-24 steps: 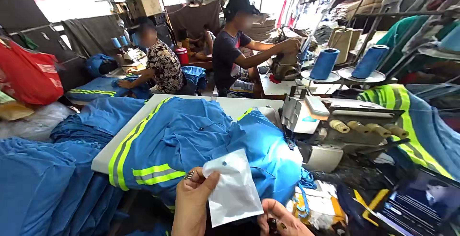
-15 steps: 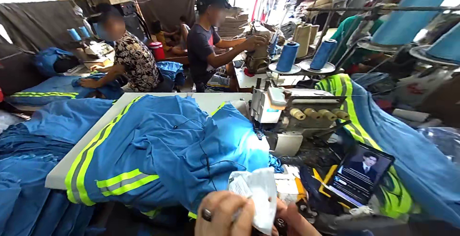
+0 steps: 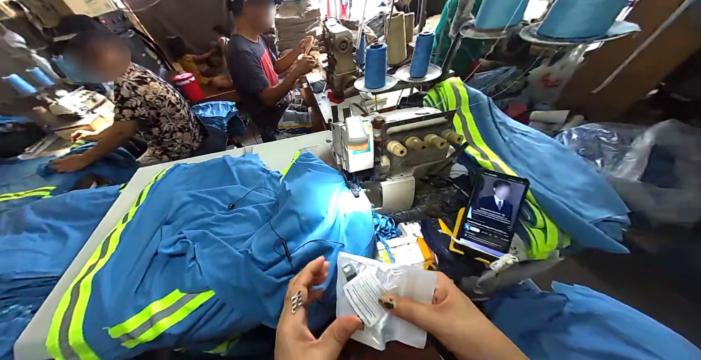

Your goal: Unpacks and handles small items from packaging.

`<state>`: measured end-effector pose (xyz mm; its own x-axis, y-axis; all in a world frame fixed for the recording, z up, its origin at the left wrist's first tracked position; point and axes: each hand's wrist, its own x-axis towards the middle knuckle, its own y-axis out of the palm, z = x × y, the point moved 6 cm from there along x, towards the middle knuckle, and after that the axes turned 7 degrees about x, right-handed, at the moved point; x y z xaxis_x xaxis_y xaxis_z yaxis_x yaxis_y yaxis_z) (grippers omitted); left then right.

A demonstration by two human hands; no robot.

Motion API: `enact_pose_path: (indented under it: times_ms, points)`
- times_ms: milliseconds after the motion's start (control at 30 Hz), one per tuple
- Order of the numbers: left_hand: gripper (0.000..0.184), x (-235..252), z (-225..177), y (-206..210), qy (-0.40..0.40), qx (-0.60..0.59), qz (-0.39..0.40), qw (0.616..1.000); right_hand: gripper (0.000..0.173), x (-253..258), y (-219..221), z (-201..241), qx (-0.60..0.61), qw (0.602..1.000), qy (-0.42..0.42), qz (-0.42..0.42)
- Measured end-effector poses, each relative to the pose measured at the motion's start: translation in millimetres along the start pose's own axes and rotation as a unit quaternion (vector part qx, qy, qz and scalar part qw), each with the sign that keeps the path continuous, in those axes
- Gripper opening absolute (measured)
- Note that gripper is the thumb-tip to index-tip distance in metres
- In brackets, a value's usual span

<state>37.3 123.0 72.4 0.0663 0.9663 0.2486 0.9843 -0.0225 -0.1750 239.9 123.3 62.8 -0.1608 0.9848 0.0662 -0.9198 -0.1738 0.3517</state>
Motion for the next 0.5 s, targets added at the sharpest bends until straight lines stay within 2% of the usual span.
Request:
enact_pose_path:
  times_ms: [33,100,167,200,367,500]
  points:
    - [0.072,0.0,3.4,2.6,-0.050,-0.053,0.023,0.997,0.016,0.6,1.6,-1.6,-0.008,1.000,-0.007,0.018]
    - [0.054,-4.1,7.1,7.9,-0.136,-0.141,0.026,0.980,0.009,2.3,3.7,-5.8,-0.045,0.998,-0.027,0.044]
    - [0.038,-8.7,11.9,10.6,-0.186,-0.177,-0.001,0.967,0.008,2.9,4.0,-9.3,-0.080,0.995,-0.042,0.053]
    - [0.036,-9.8,14.4,10.6,-0.195,-0.185,-0.017,0.963,0.010,2.8,3.3,-10.9,-0.090,0.994,-0.037,0.046]
    - [0.039,-10.1,20.4,9.8,-0.232,-0.221,-0.057,0.946,0.036,5.7,-2.5,-13.5,-0.113,0.994,-0.001,0.012]
    - [0.042,-12.6,26.1,15.1,-0.247,-0.248,-0.016,0.936,0.025,4.6,-1.5,-18.3,-0.118,0.993,-0.004,0.007]
